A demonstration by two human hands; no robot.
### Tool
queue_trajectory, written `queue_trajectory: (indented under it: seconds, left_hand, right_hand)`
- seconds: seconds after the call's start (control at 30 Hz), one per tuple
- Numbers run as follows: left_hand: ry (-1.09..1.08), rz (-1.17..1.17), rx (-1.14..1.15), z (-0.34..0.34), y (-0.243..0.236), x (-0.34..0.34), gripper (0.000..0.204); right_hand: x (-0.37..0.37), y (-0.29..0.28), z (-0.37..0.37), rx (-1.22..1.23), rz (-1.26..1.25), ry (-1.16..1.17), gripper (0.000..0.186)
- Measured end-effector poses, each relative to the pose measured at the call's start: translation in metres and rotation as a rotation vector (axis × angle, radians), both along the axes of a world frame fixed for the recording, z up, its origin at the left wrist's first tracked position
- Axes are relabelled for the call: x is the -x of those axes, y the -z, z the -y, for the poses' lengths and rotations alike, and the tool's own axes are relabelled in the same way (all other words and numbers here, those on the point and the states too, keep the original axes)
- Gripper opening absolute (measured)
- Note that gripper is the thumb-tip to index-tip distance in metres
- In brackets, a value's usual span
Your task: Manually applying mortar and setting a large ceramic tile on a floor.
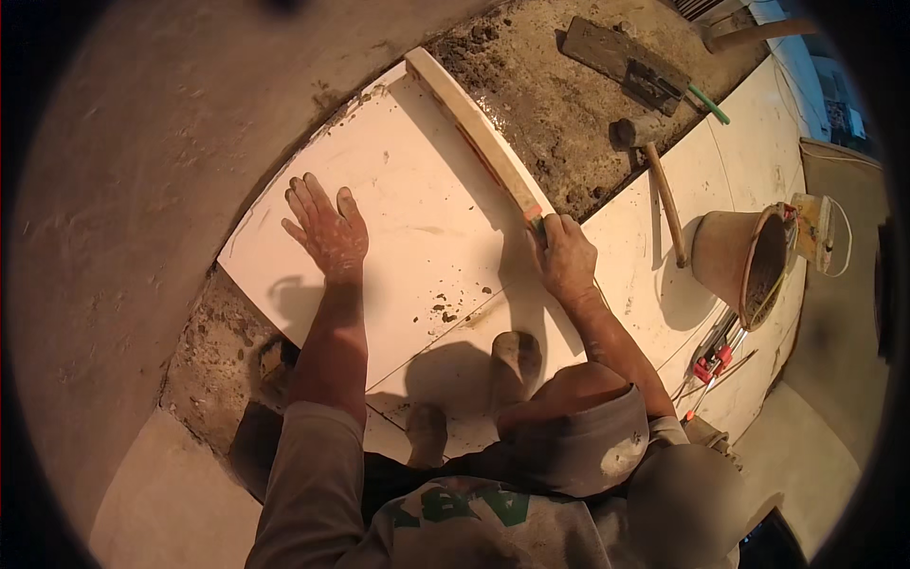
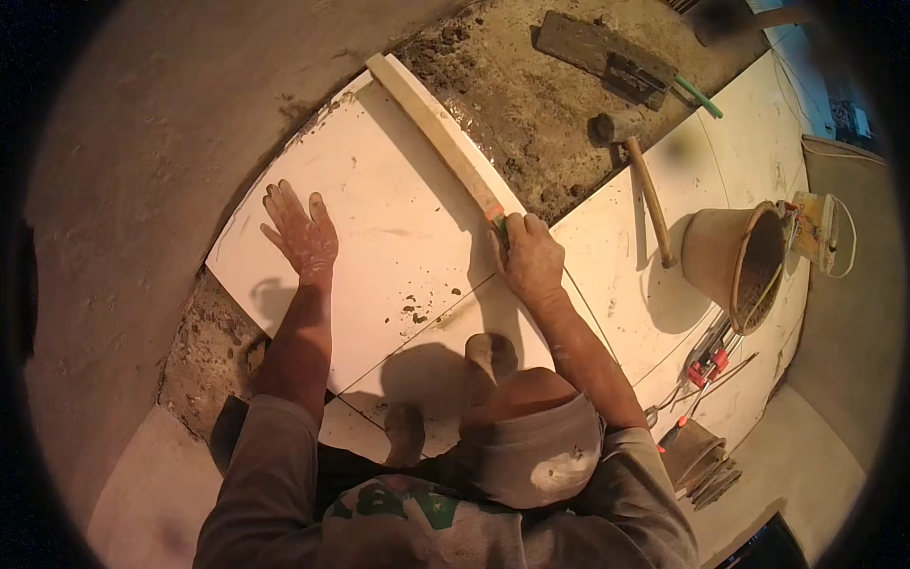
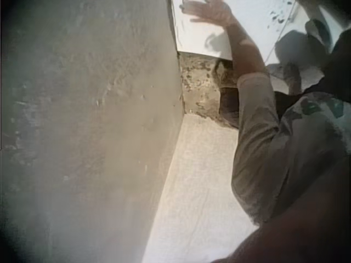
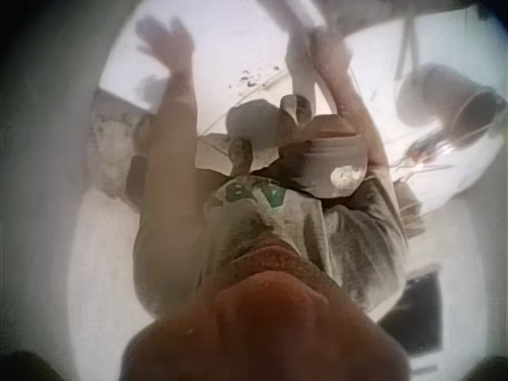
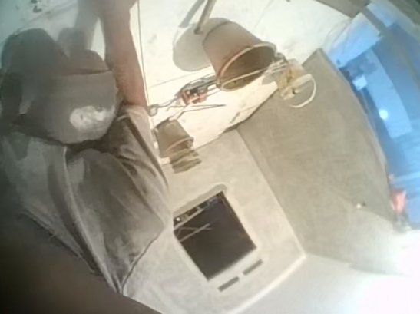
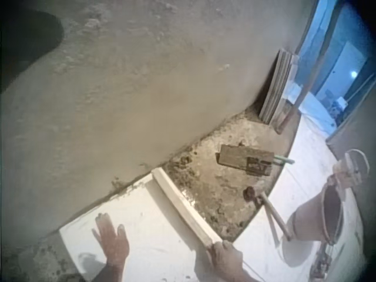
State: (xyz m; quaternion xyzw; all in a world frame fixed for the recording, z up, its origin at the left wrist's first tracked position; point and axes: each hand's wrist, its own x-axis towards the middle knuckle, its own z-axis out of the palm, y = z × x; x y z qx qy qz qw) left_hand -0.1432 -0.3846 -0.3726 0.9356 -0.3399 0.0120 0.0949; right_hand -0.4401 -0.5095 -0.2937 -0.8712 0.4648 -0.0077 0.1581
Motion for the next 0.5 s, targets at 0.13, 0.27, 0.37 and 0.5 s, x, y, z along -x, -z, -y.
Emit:
queue_trajectory:
  seconds: [0.13, 0.27, 0.37, 0.5]
  left_hand:
    - [-0.013, -0.009, 0.000, 0.000, 0.004, 0.000, 0.063]
    - [-0.033, -0.059, 0.024, 0.002, 0.005, 0.000, 0.063]
    - [-0.061, -0.056, -0.029, 0.008, 0.004, 0.001, 0.063]
    - [0.000, -0.096, 0.014, 0.008, -0.003, 0.006, 0.064]
  right_hand:
    - [-0.010, 0.007, 0.004, -0.009, -0.031, -0.001, 0.028]
    - [-0.007, -0.001, 0.007, -0.077, 0.007, 0.002, 0.041]
    - [0.014, -0.012, 0.019, 0.081, 0.246, -0.001, 0.053]
    - [0.054, -0.018, 0.034, -0.051, 0.336, 0.297, 0.042]
